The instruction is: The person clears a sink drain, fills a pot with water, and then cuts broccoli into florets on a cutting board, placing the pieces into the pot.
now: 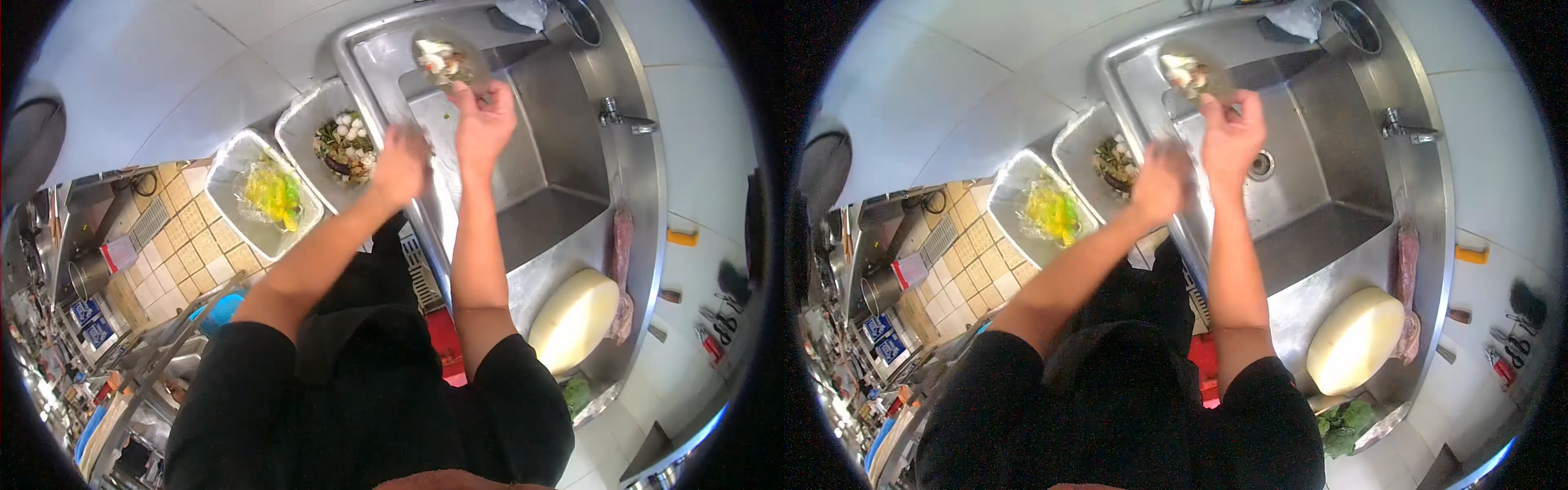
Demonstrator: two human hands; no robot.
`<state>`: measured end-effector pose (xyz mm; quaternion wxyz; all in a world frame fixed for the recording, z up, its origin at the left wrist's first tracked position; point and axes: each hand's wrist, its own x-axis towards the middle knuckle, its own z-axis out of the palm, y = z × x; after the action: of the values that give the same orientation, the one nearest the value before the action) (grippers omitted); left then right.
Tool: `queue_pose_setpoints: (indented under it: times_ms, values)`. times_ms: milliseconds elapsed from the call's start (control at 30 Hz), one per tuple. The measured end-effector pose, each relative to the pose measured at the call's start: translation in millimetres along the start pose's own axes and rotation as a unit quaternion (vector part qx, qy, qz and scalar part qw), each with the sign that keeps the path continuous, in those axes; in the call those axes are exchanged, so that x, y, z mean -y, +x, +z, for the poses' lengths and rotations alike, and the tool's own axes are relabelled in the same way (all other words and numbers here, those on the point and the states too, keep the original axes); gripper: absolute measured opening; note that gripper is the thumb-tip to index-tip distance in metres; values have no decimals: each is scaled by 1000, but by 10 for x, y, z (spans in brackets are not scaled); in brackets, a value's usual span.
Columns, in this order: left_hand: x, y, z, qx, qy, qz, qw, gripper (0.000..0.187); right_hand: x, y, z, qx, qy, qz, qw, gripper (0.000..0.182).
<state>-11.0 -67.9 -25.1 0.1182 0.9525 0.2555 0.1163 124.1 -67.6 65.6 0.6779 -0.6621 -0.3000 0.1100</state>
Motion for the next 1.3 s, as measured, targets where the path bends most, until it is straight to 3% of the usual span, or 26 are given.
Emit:
queue_pose_setpoints:
  times_ms: [33, 67, 133, 200, 333, 367, 433, 467, 500, 533, 567, 600, 667, 767, 900, 1000, 1033, 1133, 1167, 1233, 1267, 1300]
  values:
    - [-170, -210, -22, 54, -63, 21, 996, 46, -3, -98, 118, 6, -78, -86, 993, 18]
    - [-352, -294, -204, 135, -9, 15, 991, 51, -33, -205, 242, 10, -153, -170, 973, 19]
    - [-318, -347, -64, 99, -15, -12, 995, 53, -179, -455, 471, 92, -211, -273, 934, 13]
    - [-225, -444, 180, 95, -19, 26, 995, 52, -459, -735, 628, 210, -246, -208, 923, 19]
    - [-216, -474, 316, 110, -67, 18, 992, 50, -334, -815, 730, 139, -146, -178, 963, 17]
    - [-189, -502, 465, 41, -21, 47, 998, 50, -266, -763, 704, 106, -125, -159, 973, 16]
    - [-276, -271, -206, 125, -160, -70, 977, 44, -317, -657, 449, 44, -117, -133, 983, 14]
    - [-276, -137, -435, 166, -222, -129, 952, 41, -428, -597, 263, 26, -96, -37, 994, 14]
    - [-156, -69, -334, 149, -162, -44, 975, 34, -617, -577, 39, 6, -69, 59, 996, 14]
    - [-28, 21, -224, 126, -101, 43, 986, 28, -841, -565, -199, -16, -36, 152, 988, 15]
    - [21, 97, -177, 100, -138, 29, 985, 23, -1128, -554, -491, -43, 63, 186, 980, 19]
    - [43, 181, -128, 75, -173, 12, 982, 18, -1354, -567, -799, -88, 66, 242, 964, 19]
    - [-20, 270, -120, 84, -136, -27, 987, 17, -1994, -683, -1428, -166, 26, 411, 896, 23]
    - [-100, 330, -129, 88, -98, -52, 990, 16, -2843, -1038, -2030, -319, 63, 531, 782, 32]
    - [-103, 345, -101, 82, -82, -42, 992, 14, -3550, -1204, -2145, -337, 150, 554, 746, 29]
    - [-114, 370, -113, 78, -81, -33, 993, 13, -3729, -1060, -2027, -329, 249, 503, 760, 22]
    - [-120, 379, -113, 75, -82, -29, 993, 12, -3825, -1000, -1963, -345, 252, 525, 736, 18]
    - [-123, 376, -104, 79, -85, -27, 993, 11, -3787, -1019, -1896, -198, 113, 582, 781, 18]
    - [-126, 369, -105, 80, -81, -27, 993, 11, -4142, -1266, -1852, -133, 22, 510, 850, 19]
    - [-142, 368, -124, 81, -80, -28, 993, 11, -3933, -1276, -1741, -121, 3, 486, 866, 23]
    - [-144, 364, -132, 77, -73, -27, 994, 11, -3302, -1129, -1661, -176, 81, 535, 823, 25]
    - [-141, 353, -129, 75, -68, -24, 995, 11, -3455, -1305, -1672, -95, 170, 536, 822, 27]
